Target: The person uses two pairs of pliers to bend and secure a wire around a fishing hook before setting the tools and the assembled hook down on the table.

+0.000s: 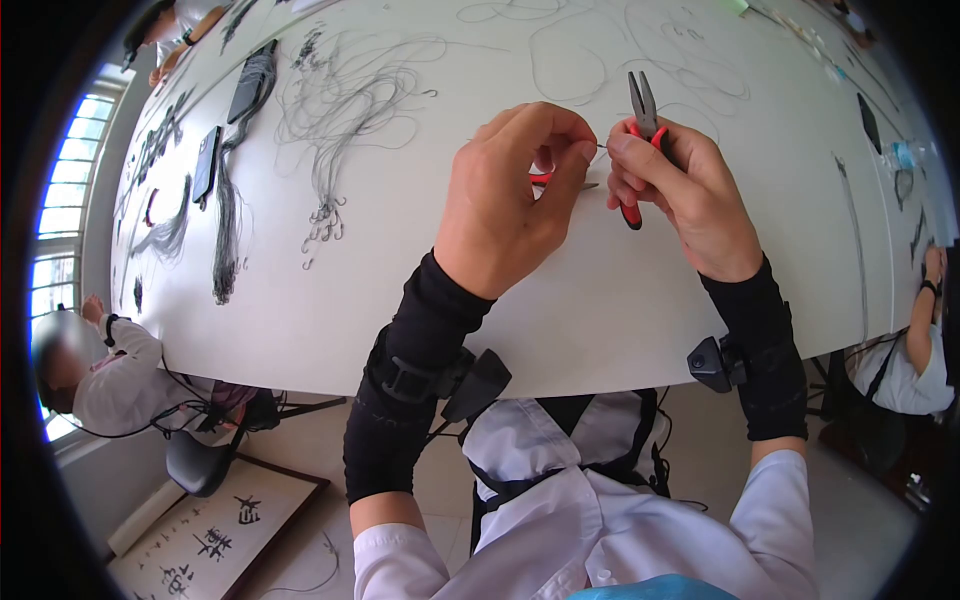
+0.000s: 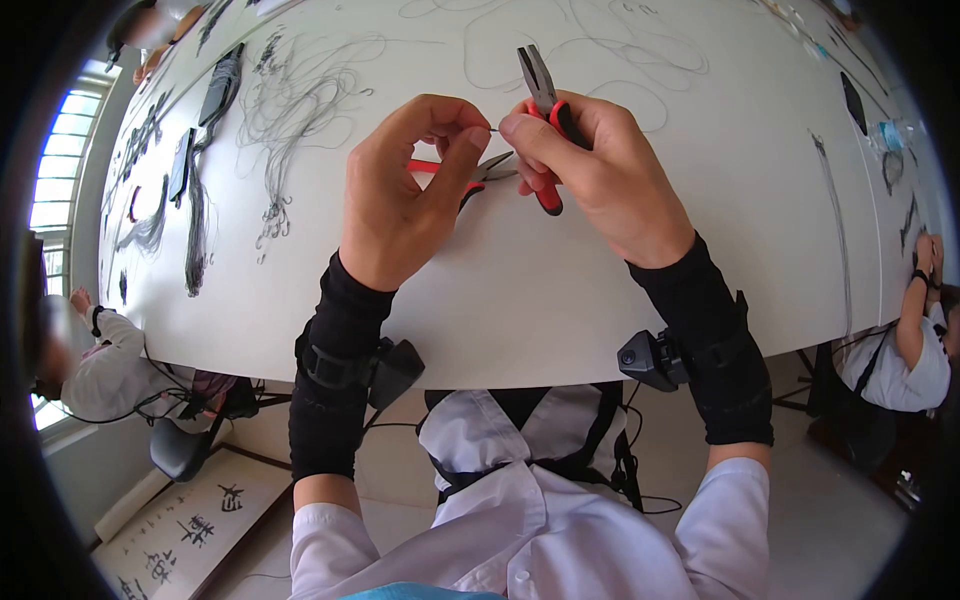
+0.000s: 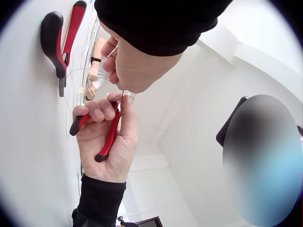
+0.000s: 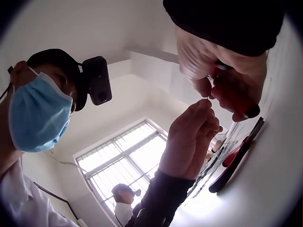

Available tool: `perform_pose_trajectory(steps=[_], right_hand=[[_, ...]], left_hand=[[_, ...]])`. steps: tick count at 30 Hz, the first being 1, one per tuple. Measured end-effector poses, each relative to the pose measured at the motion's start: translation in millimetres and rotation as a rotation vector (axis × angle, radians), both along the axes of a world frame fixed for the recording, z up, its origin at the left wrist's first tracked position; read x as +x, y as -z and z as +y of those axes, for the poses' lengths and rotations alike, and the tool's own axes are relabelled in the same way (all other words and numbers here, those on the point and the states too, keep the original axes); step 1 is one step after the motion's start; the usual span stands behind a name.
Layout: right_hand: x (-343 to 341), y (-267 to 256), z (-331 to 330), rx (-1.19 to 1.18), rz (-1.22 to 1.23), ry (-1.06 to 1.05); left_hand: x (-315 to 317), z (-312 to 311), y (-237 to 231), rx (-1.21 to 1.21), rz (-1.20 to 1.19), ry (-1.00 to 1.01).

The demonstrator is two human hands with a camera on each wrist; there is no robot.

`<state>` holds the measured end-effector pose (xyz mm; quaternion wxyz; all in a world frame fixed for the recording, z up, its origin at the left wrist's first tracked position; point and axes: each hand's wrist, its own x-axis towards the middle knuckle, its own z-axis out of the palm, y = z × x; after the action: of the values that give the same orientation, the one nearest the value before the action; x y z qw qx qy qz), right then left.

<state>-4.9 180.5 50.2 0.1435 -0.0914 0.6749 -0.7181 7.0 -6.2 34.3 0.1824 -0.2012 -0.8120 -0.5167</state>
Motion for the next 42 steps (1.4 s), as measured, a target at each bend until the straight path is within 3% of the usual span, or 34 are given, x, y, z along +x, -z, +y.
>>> perform_pose_trajectory(steps=[6, 9, 17, 30, 42], right_hand=[[-2, 0, 2, -0.023, 0.032, 0.067], [-2, -1, 4, -0.030, 0.031, 0.065], [0, -1, 2, -0.037, -0.010, 0.035], [1, 3, 3, -0.023, 0.010, -0.046], [2, 2, 2, 0.038, 0.071, -0.016]], left_hand=[[-5, -12, 1, -0.175, 0.035, -0.153], [-10, -15, 4, -0.130, 0.148, -0.239], [-2, -6, -5, -0.190, 0.240, -0.018], [-2, -4, 3, -0.129, 0.138, 0.039], [2, -7, 1, 0.037, -0.155, 0.131]])
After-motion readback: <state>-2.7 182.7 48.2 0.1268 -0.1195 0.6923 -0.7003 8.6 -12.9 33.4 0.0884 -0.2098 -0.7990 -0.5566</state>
